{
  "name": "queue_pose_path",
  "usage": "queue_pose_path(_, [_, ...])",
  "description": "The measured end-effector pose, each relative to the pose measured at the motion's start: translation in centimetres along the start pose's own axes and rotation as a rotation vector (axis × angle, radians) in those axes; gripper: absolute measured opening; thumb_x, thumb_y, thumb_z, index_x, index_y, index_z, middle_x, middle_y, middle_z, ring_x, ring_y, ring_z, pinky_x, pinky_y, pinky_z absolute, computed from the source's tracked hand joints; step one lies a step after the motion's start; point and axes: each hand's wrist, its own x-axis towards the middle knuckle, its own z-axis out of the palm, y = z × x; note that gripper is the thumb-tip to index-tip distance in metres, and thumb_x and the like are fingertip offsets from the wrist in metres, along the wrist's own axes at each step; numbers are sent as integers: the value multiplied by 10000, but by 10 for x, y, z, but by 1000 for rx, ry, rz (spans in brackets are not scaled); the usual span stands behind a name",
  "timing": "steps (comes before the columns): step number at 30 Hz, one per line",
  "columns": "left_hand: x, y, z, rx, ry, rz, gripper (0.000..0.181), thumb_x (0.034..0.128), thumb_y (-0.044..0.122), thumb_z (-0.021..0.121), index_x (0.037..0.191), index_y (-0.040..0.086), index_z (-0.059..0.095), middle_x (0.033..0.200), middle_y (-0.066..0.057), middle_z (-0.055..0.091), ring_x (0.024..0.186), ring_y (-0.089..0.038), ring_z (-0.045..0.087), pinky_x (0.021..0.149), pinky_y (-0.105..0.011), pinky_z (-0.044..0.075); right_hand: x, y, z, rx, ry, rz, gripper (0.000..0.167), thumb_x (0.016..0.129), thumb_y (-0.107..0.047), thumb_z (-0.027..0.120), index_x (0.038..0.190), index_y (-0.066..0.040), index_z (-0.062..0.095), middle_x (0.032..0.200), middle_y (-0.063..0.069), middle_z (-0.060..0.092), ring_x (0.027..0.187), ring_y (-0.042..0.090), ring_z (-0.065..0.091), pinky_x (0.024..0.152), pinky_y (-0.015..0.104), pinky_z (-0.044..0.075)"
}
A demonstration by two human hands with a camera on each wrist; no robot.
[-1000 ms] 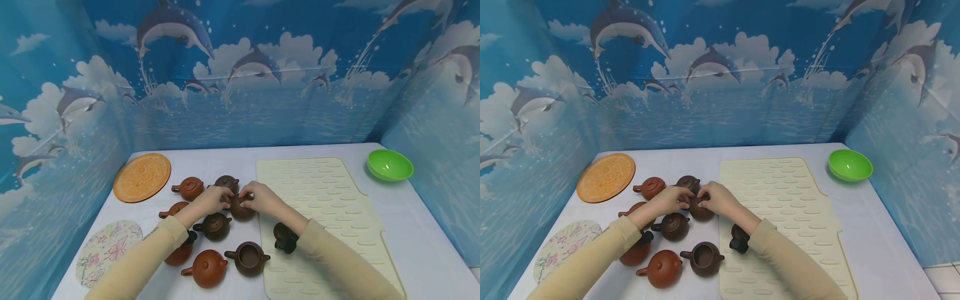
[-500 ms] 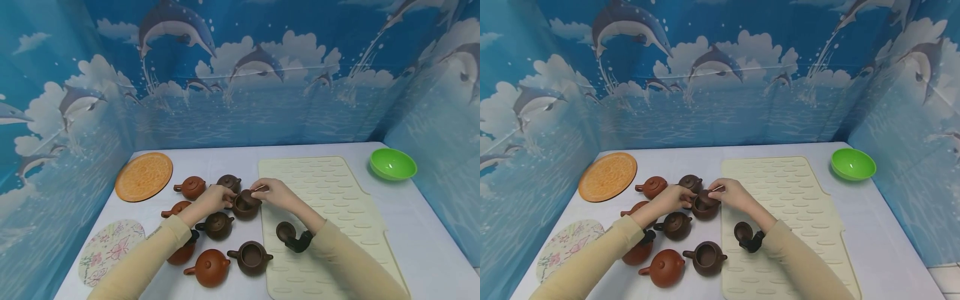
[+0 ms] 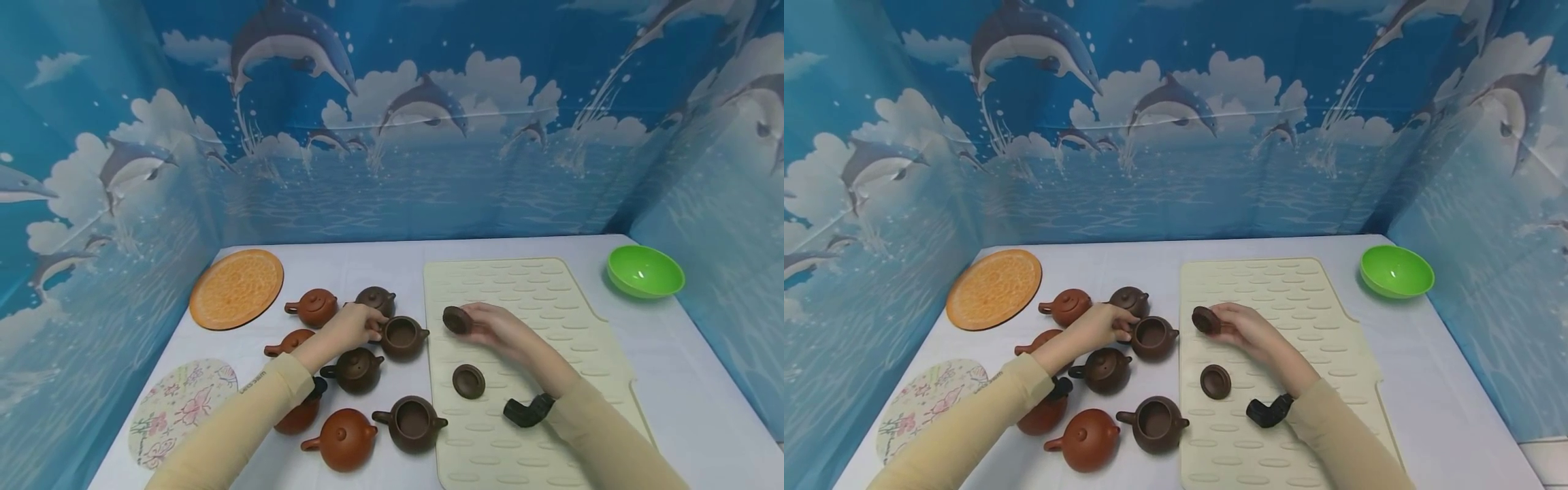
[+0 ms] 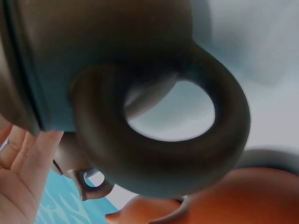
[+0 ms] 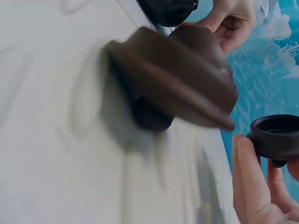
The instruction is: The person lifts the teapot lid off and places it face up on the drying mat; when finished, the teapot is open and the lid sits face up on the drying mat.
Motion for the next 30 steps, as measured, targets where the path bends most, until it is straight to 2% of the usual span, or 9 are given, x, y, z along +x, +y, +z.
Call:
queue_pose_path(4, [-1, 0, 0, 0, 5, -4, 323, 869, 79, 742, 1190, 73, 709, 923, -31, 744, 863, -135, 686, 750, -280, 575, -7, 2, -6, 115, -50, 12, 605, 1076, -297, 396, 1479, 104, 191, 1253, 164, 571, 1079, 226, 683, 1010, 385, 504])
queue_pose_path(7, [-1, 1, 0, -4, 4, -3, 324, 869, 77, 741, 1191, 70, 709, 933, -37, 743, 871, -141, 687, 756, -282, 578, -11, 4, -9, 79, -61, 29, 687, 1076, -352, 364, 1509, 108, 94, 1367, 367, 454, 1109, 270, 672, 1023, 389, 492])
queue_pose_path(8, [-1, 2, 0, -6, 2, -4, 325, 869, 76, 740, 1192, 69, 708, 938, -39, 744, 876, -144, 688, 761, -284, 579, -12, 4, -9, 27, -53, 34, 698, 1079, -345, 358, 1514, 121, 73, 1391, 407, 413, 1109, 269, 673, 1013, 377, 501])
queue_pose_path(11, [-1, 2, 0, -11, -4, -10, 329, 870, 74, 740, 1197, 66, 705, 951, -45, 744, 891, -153, 690, 771, -291, 581, -14, 6, -8, -227, 21, 20, 650, 1072, -330, 402, 1496, 126, 214, 1444, 407, 353, 1079, 262, 683, 948, 347, 550])
queue_pose_path(15, [-1, 2, 0, -14, -7, -17, 336, 870, 72, 739, 1203, 68, 702, 955, -45, 740, 897, -153, 688, 770, -288, 580, -14, 7, -4, -681, 177, -63, 561, 1024, -445, 486, 1368, -4, 532, 1380, 259, 529, 1133, 289, 636, 890, 385, 558])
queue_pose_path(17, [0, 2, 0, -14, -7, -16, 336, 870, 69, 739, 1204, 68, 702, 948, -43, 738, 890, -151, 685, 766, -288, 579, -13, 7, -1, -826, 244, -99, 512, 1005, -481, 505, 1287, -69, 621, 1322, 196, 604, 1157, 300, 610, 862, 374, 536])
queue_pose_path(21, [0, 1, 0, -12, -7, -11, 336, 869, 66, 739, 1203, 69, 702, 940, -42, 736, 881, -150, 682, 762, -287, 576, -14, 7, 3, -851, 282, -96, 485, 998, -454, 539, 1298, -85, 633, 1321, 197, 617, 1032, 295, 656, 784, 361, 552])
queue_pose_path(27, [-1, 2, 0, -9, -5, -12, 335, 872, 70, 737, 1205, 74, 701, 950, -44, 735, 889, -152, 682, 759, -281, 577, -16, 7, 3, -910, 306, -92, 452, 1004, -403, 546, 1299, -75, 642, 1341, 193, 610, 1207, 380, 593, 970, 503, 500])
queue_pose_path(30, [-1, 2, 0, -10, -1, -16, 333, 870, 66, 738, 1201, 78, 704, 935, -38, 735, 876, -148, 682, 756, -282, 576, -17, 7, 3, -897, 300, -62, 464, 993, -410, 563, 1287, -61, 649, 1310, 202, 629, 1086, 331, 653, 855, 412, 553])
